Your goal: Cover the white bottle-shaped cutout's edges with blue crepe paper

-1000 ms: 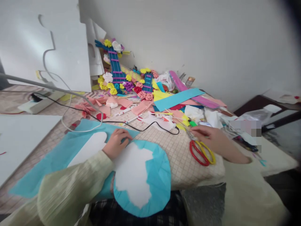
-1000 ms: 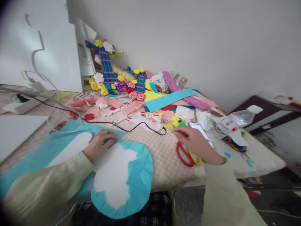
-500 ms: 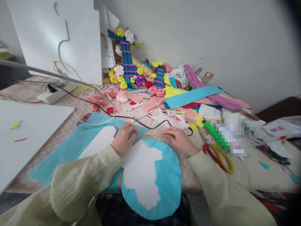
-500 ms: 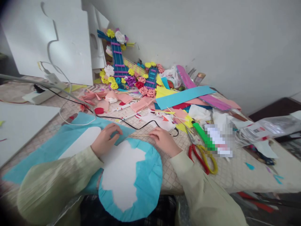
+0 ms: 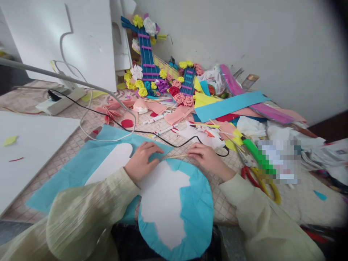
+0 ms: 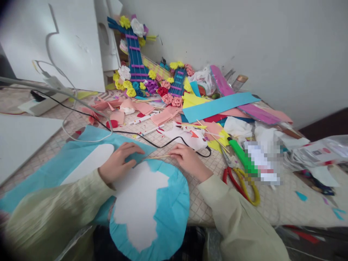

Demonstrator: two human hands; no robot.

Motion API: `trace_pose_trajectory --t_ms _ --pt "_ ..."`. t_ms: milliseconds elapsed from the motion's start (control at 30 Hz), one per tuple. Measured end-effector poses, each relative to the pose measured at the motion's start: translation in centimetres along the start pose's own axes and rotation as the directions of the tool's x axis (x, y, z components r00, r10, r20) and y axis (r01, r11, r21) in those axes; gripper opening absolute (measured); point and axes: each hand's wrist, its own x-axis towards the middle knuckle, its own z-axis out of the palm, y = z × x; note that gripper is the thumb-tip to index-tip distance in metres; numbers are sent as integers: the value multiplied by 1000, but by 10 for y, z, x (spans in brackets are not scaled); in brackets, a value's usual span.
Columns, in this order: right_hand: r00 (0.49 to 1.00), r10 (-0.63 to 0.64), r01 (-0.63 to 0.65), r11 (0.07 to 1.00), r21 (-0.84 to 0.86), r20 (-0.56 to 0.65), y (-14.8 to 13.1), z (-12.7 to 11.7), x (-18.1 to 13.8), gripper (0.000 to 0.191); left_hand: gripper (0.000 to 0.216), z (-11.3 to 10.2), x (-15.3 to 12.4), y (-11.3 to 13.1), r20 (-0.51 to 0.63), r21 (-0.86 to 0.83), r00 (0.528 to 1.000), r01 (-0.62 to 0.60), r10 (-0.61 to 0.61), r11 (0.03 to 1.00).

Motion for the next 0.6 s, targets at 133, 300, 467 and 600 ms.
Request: trace_pose_trajectory --t_ms 133,300,467,600 --pt "1000 8 -8 999 42 6 -4 0 0 16 34 -2 -3 5 57 54 998 -42 39 998" --pt "1000 11 -10 997 75 -18 -6 1 0 16 45 -2 -6 8 111 155 992 -84 67 984" --pt "999 10 -8 999 47 -46 -4 2 2 16 54 0 -6 5 111 203 993 -58 36 977" --pt "999 6 -5 1000 27 -35 -5 3 3 16 54 1 -7 4 121 204 992 -45 20 978"
